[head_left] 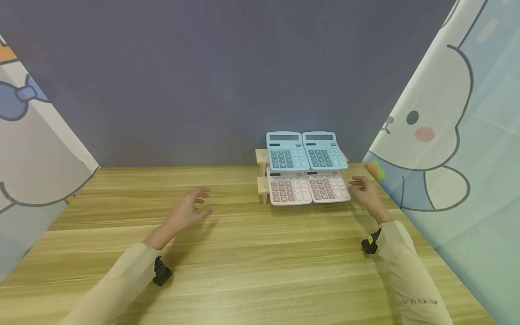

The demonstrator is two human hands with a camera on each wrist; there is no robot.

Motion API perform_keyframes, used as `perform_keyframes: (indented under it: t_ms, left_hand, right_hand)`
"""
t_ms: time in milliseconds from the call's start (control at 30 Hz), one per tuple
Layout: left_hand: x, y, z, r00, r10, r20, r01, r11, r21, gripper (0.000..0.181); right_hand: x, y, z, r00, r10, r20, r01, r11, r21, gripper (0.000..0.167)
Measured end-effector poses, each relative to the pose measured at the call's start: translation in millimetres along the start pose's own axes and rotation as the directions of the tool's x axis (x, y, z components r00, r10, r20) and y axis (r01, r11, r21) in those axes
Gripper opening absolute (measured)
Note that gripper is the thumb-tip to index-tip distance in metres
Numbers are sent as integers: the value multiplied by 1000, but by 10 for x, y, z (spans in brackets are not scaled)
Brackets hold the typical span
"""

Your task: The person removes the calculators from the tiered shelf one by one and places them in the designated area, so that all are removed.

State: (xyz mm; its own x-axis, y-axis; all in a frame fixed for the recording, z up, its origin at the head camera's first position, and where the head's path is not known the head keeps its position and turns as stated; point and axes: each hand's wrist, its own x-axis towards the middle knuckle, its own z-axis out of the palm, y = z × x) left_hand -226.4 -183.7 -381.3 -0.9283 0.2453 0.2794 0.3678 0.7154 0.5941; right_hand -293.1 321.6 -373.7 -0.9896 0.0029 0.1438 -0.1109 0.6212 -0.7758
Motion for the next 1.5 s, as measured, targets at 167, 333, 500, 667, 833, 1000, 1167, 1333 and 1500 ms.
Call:
perform_keyframes:
  t_ms: [167,333,500,667,833,1000,1167,1333,1500]
  left_hand:
    - [72,86,82,1000,17,9,-17,999,-31,52]
    - [155,171,142,999,4,38,-1,996,-86,52]
    - [220,242,173,999,15,41,-11,996,-84,51]
    - [293,298,193,999,14,42,-10,996,-88,50]
    - [362,336,212,999,-5,51,12,992,-126,49]
    - [435,382,232,997,-41,70,51,988,-148,51]
    - [526,432,263,991,-90,98,110,970,-216,50]
    - [614,466,325,983,-124,136,156,954,-256,49]
    - [687,480,407,973,-169,160,212,924,-319,48]
  right_hand:
    - [23,-14,4,1000,16,4,-16,1000,18,51]
    - [67,-16,17,1000,19,-3,-19,999,36,48]
    - [121,-7,26,999,45,17,-46,997,64,49]
    - [168,17,23,997,73,37,-77,992,98,49]
    - [182,33,21,994,98,55,-104,987,119,49]
    - [176,34,23,993,99,65,-108,984,140,47]
    - [183,34,31,993,96,66,-105,984,144,45]
    - [199,41,46,991,111,69,-119,983,139,45]
    - [219,43,60,991,119,66,-127,982,137,45]
